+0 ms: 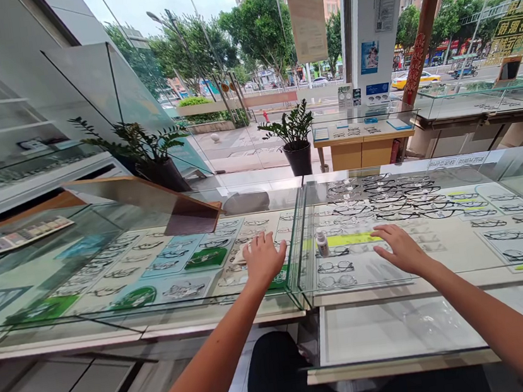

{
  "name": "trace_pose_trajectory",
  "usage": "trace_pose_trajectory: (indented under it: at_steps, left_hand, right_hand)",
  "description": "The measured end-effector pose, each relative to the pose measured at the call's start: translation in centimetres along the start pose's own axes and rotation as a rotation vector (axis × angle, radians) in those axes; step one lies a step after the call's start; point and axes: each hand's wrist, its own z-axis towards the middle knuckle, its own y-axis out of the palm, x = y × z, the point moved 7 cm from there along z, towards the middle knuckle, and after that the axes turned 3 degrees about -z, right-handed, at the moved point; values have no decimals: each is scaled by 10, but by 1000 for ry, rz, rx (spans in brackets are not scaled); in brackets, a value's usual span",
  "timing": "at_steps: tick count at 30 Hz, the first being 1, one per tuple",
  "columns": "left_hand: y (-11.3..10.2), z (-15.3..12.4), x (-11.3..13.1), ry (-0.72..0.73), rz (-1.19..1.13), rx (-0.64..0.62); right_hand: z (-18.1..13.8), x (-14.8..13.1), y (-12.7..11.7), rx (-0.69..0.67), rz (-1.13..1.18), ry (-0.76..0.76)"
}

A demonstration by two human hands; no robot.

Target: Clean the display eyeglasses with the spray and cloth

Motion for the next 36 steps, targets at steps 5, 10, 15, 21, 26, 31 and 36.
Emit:
trace_pose_trajectory:
  at_steps: [5, 10, 15, 21, 26, 31, 36]
  left_hand:
    - [0, 1, 0, 6, 12, 7]
    - [0, 1, 0, 0, 2, -4]
    - [-2, 0, 1, -3, -2, -17]
    - [-4, -1, 2, -9, -1, -39]
    - [-5, -2, 3, -9, -2, -38]
    - [-7, -2, 4, -7, -2, -24]
    - [-6, -2, 3, -9, -2, -14]
  right_hand:
    - [0, -1, -1, 10, 3, -11]
    - [0, -1, -1, 17, 1, -19]
    - [0, -1, -2, 5, 1, -6]
    - [1, -3, -3, -2, 3, -5]
    - [1, -3, -2, -7, 10, 1]
    - [1, -3, -3, -13, 10, 9]
    - [2, -3, -2, -25, 10, 19]
